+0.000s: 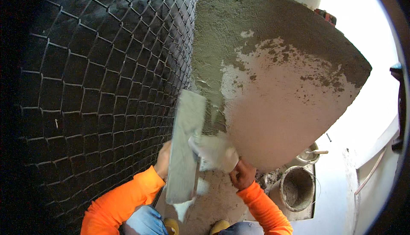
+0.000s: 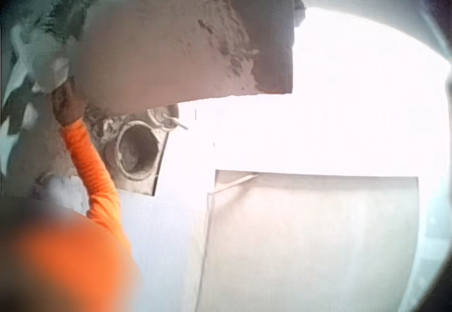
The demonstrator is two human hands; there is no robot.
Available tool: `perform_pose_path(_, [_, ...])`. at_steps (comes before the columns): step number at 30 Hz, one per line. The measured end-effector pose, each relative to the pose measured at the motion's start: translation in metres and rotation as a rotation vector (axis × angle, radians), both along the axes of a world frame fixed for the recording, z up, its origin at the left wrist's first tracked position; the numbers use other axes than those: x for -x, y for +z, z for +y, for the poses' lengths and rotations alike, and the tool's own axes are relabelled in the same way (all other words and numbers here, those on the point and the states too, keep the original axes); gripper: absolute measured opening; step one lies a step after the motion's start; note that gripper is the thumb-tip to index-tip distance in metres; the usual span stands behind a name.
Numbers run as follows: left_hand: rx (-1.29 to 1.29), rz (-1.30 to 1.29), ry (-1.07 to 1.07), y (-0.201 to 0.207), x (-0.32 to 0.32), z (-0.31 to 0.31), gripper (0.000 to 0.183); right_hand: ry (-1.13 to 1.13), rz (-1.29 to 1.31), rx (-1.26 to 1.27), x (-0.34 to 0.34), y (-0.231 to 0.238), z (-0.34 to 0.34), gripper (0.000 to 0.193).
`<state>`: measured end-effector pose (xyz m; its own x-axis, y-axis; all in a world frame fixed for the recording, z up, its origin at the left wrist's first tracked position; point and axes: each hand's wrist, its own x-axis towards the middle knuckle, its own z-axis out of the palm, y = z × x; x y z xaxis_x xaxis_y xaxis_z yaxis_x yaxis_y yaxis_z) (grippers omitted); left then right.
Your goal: The person scoops plaster from a bucket with a trowel and applies it to a wire mesh on a wall. They use a float to spread and smooth the plaster over the mesh, repeating the process to cover more area.
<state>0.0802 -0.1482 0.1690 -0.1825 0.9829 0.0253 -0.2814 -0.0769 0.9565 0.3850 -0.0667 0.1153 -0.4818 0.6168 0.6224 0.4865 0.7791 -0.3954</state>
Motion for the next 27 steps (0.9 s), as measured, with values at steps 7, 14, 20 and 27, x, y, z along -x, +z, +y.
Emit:
perform_pose_path(7, [0.082, 0.313, -0.042, 0.018, -0.01, 0.0, 0.058, -0.07, 0.017, -0.065, -0.005, 0.036, 0.025, 0.029])
perform_pose_path(14, [-0.201, 0.571, -0.007, 0.006, 0.005, 0.001, 0.037, -0.278, 0.251, 0.108, -0.016, 0.047, 0.038, 0.015])
perform_pose_path(20, [-0.183, 0.477, 0.517, 0.023, 0.045, 0.008, 0.051, -0.295, -0.353, 0.192, -0.073, -0.037, 0.017, 0.022])
perform_pose_path(27, [-0.283, 0.561, 0.564, 0.017, 0.035, 0.019, 0.05, -0.34, -0.681, 0.509, -0.062, -0.175, 0.012, 0.032])
